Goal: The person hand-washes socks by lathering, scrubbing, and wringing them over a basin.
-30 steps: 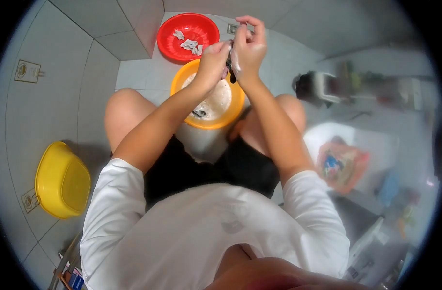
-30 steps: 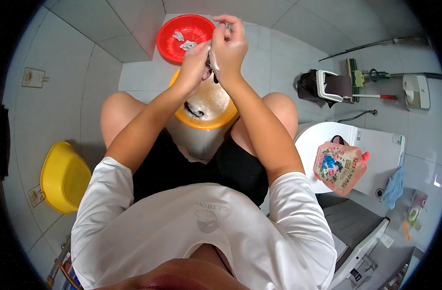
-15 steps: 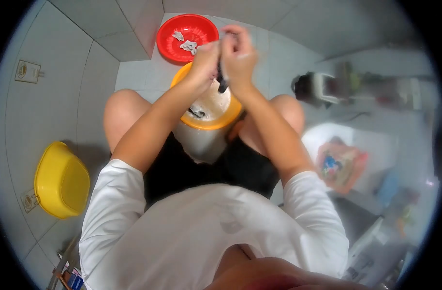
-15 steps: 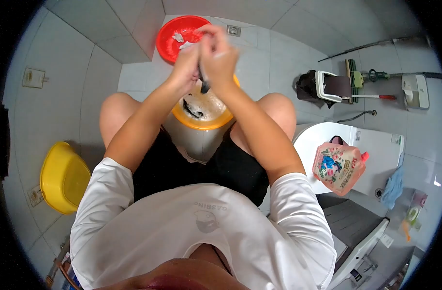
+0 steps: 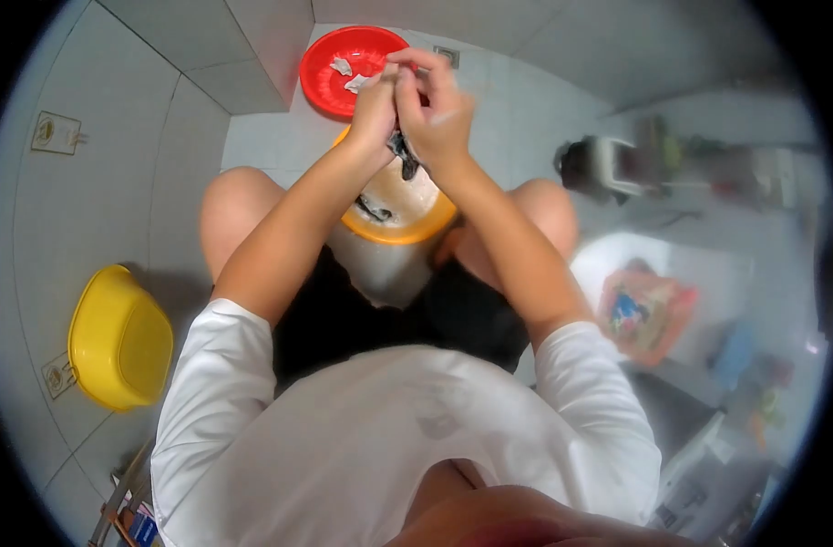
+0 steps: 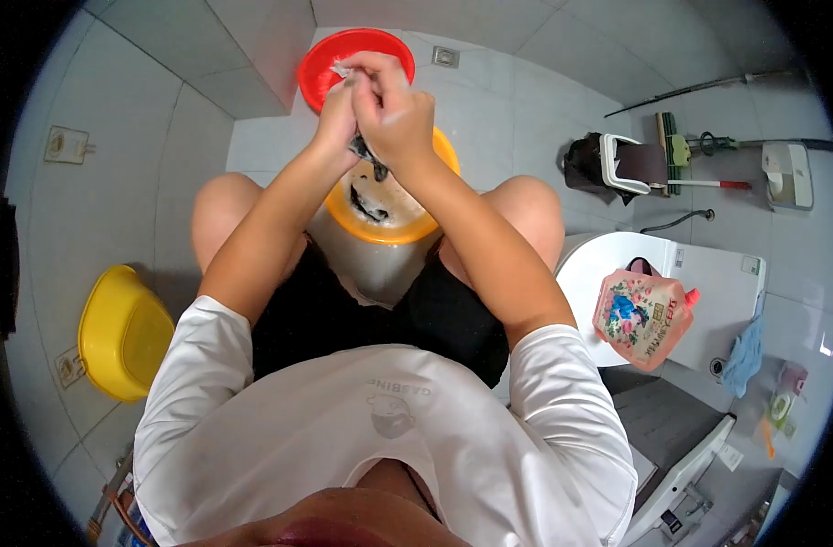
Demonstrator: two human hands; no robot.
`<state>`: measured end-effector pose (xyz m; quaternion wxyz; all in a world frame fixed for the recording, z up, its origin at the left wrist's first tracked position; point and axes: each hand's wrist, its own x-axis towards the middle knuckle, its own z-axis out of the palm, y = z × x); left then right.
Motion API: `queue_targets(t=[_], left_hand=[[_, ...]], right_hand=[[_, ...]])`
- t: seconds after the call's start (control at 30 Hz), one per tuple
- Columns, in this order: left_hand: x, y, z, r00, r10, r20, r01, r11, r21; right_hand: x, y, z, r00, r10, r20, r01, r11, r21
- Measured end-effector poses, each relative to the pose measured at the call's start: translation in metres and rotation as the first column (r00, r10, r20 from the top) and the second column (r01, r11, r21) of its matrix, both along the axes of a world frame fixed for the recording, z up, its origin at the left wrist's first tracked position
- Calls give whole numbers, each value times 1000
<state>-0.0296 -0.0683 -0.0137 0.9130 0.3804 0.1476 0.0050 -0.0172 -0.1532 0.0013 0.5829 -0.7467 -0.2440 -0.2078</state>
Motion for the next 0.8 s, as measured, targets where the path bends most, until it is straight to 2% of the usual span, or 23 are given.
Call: queue_targets(t=[0.03, 0.07, 0.1, 0.13, 0.17, 0.2, 0.27, 0.3, 0.33, 0.37, 0.4, 0.43, 0.47, 0.5, 0.53, 0.57, 0.6, 0.63, 0.67, 0.7, 0.73, 0.8], left_hand=[[1, -8, -2, 991, 109, 73, -103, 990, -93], [2, -5, -4, 992, 108, 70, -101, 990, -95], [5, 4, -8, 1000, 11, -8, -12, 996, -86], [10, 19, -14, 993, -85, -84, 78, 993, -85], [16, 54, -30, 843, -457, 285, 528, 804, -272], [17, 53, -27, 844, -454, 286, 526, 806, -271], [19, 47, -7, 980, -175, 95, 194, 949, -248], [12, 46, 17, 989, -142, 31, 145, 962, -230], [14, 50, 19, 990, -140, 32, 143, 962, -231], [16, 58, 19, 983, -141, 114, 161, 969, -187], [20, 69, 16, 970, -147, 193, 176, 974, -142], [22, 88, 16, 832, -370, 414, 480, 853, -203], [24, 83, 10, 832, -372, 412, 481, 853, -203], [18, 66, 28, 950, -146, 278, 193, 970, -151], [15, 57, 38, 980, 115, 159, -108, 993, -55], [21, 63, 26, 978, 96, 187, -104, 994, 33], [19, 64, 25, 978, 97, 187, -106, 994, 34], [18, 65, 24, 979, 11, 203, -56, 974, 218], [16, 63, 23, 976, -78, 203, -8, 919, 394], [14, 55, 22, 976, -110, 187, -4, 851, 525], [10, 46, 23, 967, -177, 185, 28, 793, 609], [6, 22, 12, 937, -297, 184, 76, 688, 722]], right_hand=[[-1, 2, 2, 997, 24, 68, -23, 1000, -17], [-1, 2, 4, 989, 49, 137, -44, 998, -36], [5, 1, 0, 996, 57, 63, -56, 998, -7], [7, -2, 3, 996, 57, 63, -56, 998, -8], [10, -6, 9, 1000, -4, -21, 2, 996, -88], [14, -9, 13, 993, -70, -98, 52, 984, -170], [25, -16, 2, 994, -38, -101, 17, 979, -205], [31, -18, -5, 986, 60, -153, -86, 982, -170], [31, -17, -7, 967, 157, -202, -186, 974, -131], [30, -17, -12, 842, 336, -422, -309, 942, 135], [27, -19, -10, 840, 336, -425, -308, 942, 136], [25, -23, -6, 651, 472, -594, -396, 879, 264], [22, -26, -2, 409, 582, -703, -439, 800, 408], [17, -26, 2, 420, 581, -697, -437, 802, 406], [18, -26, 2, 419, 582, -696, -438, 802, 407], [21, -28, 2, 499, 552, -668, -385, 832, 400], [24, -31, 3, 575, 513, -637, -328, 858, 395], [28, -34, 4, 595, 484, -641, -274, 872, 405], [31, -34, 3, 596, 483, -641, -272, 873, 405], [33, -34, 2, 654, 486, -579, -182, 845, 503], [33, -34, 3, 711, 477, -517, -100, 796, 597], [28, -32, 4, 706, 496, -506, -115, 785, 608]])
